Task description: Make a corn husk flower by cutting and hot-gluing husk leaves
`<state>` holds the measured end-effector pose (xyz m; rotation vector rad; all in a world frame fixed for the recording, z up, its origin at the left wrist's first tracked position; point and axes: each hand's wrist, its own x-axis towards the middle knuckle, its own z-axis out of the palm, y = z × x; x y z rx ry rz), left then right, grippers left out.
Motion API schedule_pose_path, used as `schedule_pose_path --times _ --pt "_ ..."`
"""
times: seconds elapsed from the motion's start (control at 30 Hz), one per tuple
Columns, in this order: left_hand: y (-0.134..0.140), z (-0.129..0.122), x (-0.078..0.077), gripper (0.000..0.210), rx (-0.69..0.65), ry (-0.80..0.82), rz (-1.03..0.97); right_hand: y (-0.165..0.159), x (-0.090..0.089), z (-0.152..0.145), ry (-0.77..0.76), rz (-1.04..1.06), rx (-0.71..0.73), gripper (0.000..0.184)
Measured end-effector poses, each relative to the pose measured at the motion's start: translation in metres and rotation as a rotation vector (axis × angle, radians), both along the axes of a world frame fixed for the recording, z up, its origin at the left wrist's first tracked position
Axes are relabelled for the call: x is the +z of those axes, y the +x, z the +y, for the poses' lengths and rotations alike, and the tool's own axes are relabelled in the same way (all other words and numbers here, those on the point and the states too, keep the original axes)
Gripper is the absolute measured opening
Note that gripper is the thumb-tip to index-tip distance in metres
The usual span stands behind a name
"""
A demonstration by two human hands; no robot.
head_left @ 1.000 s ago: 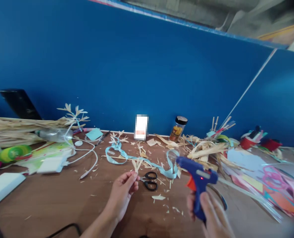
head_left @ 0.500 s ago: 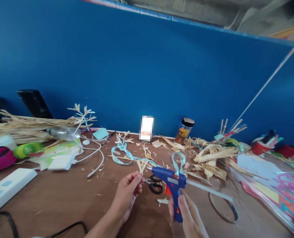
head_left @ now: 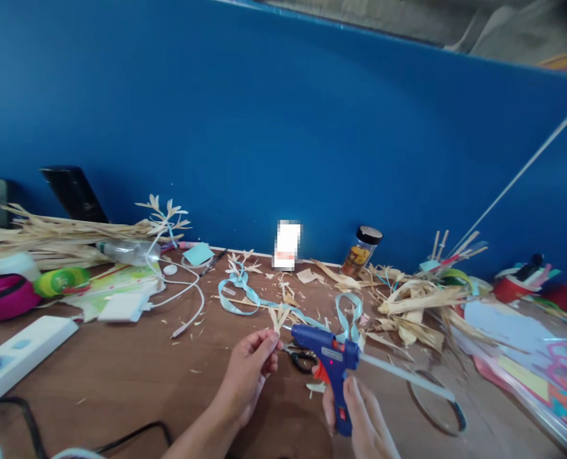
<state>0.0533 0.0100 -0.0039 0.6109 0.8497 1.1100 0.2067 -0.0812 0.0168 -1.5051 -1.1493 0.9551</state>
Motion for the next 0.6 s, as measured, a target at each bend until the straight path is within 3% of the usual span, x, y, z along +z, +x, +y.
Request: schedule_pose_path --times 0.23,0.6 --pt "-0.0007 -0.0020 0.0043 0.020 0.005 -0.007 -0.013 0.0005 -0.0055 -0.0036 0.040 -0.111 0.042 0.053" --pt "-0.0008 -0.0026 0.0040 0.020 -0.011 0.009 0.002 -0.0019 -0.0025 -0.0047 0.051 -0.097 0.029 0.048"
